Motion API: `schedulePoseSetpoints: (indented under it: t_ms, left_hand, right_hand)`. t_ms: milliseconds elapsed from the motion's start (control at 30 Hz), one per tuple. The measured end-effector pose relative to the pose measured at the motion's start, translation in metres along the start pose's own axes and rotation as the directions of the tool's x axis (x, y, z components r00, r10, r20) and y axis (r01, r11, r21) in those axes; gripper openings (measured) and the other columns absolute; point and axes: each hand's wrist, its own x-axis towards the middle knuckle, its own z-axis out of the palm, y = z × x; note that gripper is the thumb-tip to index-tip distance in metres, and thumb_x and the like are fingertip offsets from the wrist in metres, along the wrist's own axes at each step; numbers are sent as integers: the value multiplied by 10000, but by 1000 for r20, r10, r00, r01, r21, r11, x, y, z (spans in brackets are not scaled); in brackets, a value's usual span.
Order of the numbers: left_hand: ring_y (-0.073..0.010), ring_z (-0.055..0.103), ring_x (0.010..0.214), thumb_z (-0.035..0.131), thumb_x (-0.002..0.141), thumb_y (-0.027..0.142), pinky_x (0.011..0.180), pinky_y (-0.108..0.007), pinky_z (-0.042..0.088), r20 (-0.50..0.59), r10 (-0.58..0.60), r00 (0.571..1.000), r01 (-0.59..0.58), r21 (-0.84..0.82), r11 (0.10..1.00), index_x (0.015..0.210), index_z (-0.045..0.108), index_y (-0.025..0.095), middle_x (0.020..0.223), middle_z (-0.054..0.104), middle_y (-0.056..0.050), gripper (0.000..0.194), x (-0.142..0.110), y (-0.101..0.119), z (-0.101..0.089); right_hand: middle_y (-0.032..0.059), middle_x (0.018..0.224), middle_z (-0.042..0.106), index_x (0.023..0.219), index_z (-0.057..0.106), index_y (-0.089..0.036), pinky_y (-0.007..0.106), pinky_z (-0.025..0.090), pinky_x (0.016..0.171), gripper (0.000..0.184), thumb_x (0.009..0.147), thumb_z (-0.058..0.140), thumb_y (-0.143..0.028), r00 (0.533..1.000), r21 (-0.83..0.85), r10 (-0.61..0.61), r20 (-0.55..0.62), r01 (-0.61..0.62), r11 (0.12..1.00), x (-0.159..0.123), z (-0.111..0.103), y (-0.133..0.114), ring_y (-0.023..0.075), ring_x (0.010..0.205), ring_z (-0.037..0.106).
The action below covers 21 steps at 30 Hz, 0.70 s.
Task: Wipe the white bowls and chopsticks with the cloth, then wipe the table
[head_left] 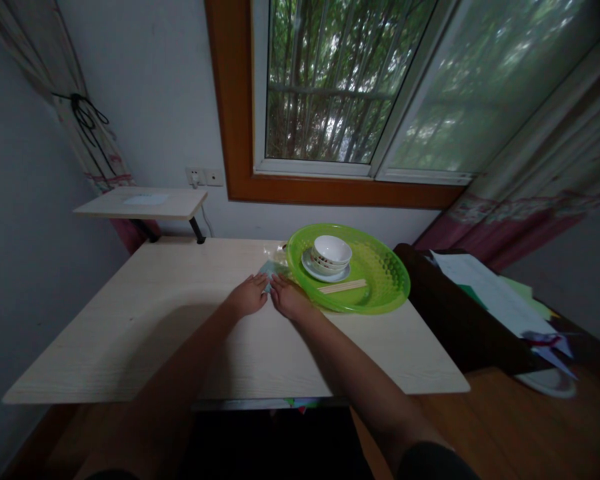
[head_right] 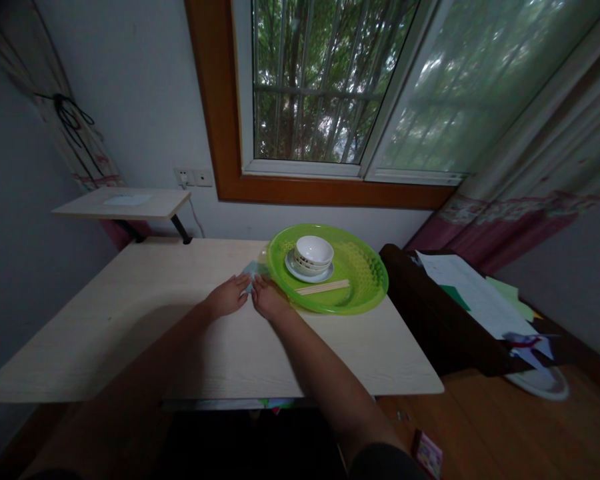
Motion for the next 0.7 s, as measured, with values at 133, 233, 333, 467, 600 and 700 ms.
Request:
schedulePoseSetpoints:
  t_ms: [133, 233, 333, 467, 600, 700]
  left_hand:
    - [-277, 477, 1449, 500, 944, 240, 1223, -528, 345, -10, 25, 1000, -26, -16, 1000, 1440, 555, 120, 1507, 543, -198, 514, -12, 17, 1]
    - [-285, 502, 1428, 531, 925, 246, 1211, -507, 375, -19, 45, 999, -46, -21, 999, 1429, 565, 108, 1514, 534, -201, 524, -24, 31, -2]
    - [-292, 530, 1403, 560, 903, 249, 1203, -492, 395, 9, 76, 997, -75, -33, 997, 1396, 598, 105, 1477, 577, -192, 515, -35, 43, -10]
    - [-301, 556, 1373, 563, 909, 263, 1212, -515, 376, 1, 97, 995, -97, -38, 995, 1341, 645, 129, 1443, 614, -176, 460, -45, 52, -23]
    - [-303, 406, 1494, 544, 941, 286, 1232, -504, 345, -60, 127, 990, -129, -21, 991, 1460, 544, 142, 1586, 465, -152, 539, -45, 55, -27]
    - [-303, 334, 1533, 510, 991, 365, 1238, -511, 328, -39, 198, 979, -199, -24, 980, 1491, 518, 186, 1612, 437, -115, 531, -37, 60, -17]
  right_hand:
    - [182, 1531, 506, 1448, 562, -86, 451, 345, 1243, 464, 1067, 381, -279, 1000, 47, 2, -24, -1, 999, -28, -7, -1, 261, 1489, 411]
    - [157, 1511, 535, 1442, 582, -118, 450, 385, 1222, 450, 1055, 421, -281, 1000, 56, 5, -26, -4, 998, -48, -13, -6, 260, 1453, 466]
    - [136, 1499, 549, 1441, 591, -143, 462, 394, 1217, 442, 1044, 442, -267, 999, 94, -36, -34, 39, 995, -65, -17, -8, 255, 1444, 479]
    - [104, 1535, 518, 1486, 545, -192, 485, 395, 1217, 471, 1024, 472, -245, 990, 211, -128, -63, 139, 968, -91, -24, 2, 245, 1485, 419]
    - [99, 1484, 581, 1472, 559, -212, 480, 419, 1200, 470, 1014, 455, -202, 981, 306, -153, -123, 184, 934, -117, -35, 14, 227, 1466, 451]
    - [101, 1401, 654, 1444, 584, -228, 459, 472, 1153, 452, 1009, 464, -212, 977, 350, -108, -182, 167, 922, -125, -41, 17, 226, 1363, 571]
